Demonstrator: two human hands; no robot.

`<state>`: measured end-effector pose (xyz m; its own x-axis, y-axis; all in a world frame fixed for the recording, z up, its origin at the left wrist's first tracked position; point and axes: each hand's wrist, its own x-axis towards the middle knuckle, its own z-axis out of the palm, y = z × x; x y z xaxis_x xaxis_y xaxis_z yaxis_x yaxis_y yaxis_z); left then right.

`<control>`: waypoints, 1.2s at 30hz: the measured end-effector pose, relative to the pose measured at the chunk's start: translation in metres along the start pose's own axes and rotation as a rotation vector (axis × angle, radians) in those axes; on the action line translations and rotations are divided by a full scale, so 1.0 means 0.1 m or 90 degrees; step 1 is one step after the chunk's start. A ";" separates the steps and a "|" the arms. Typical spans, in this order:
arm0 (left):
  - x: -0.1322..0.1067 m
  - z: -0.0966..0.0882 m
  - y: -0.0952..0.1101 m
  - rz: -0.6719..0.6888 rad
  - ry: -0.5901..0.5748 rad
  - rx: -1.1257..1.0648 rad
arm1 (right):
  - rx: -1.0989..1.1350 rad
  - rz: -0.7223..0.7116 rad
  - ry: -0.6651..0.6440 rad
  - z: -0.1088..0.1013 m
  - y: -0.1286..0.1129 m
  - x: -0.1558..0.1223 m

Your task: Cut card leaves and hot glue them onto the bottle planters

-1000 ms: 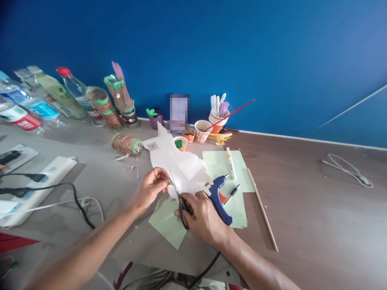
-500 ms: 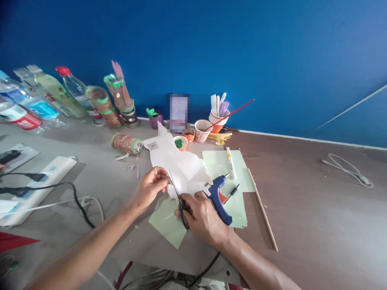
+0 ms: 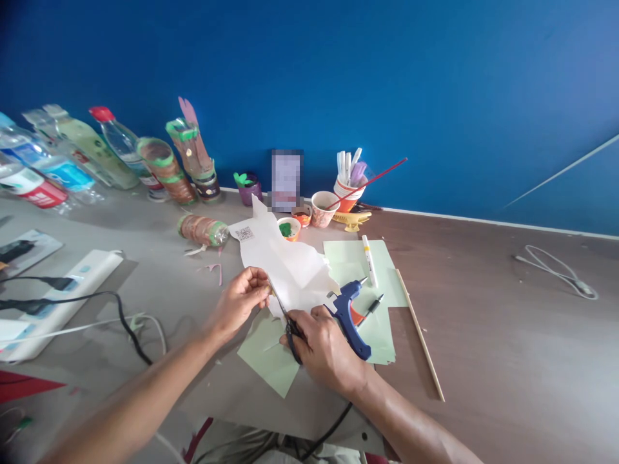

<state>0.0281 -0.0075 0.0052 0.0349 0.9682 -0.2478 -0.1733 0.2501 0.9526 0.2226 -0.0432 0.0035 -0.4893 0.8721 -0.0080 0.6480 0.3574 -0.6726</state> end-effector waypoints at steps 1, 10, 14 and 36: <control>0.00 0.00 0.00 -0.001 0.003 -0.003 | 0.007 -0.001 0.010 0.00 0.01 0.00; 0.00 -0.03 0.04 0.031 0.032 0.005 | 0.157 0.023 0.128 -0.05 0.11 -0.01; 0.01 -0.04 0.05 0.020 0.025 0.034 | 0.153 0.000 0.133 -0.06 0.10 -0.03; 0.00 -0.03 0.05 0.014 -0.040 0.023 | -0.033 -0.027 0.073 -0.01 0.01 0.02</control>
<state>0.0247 -0.0067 0.0094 0.0940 0.9717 -0.2168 -0.1390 0.2285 0.9636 0.2228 -0.0412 0.0036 -0.4486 0.8875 0.1058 0.6588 0.4083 -0.6319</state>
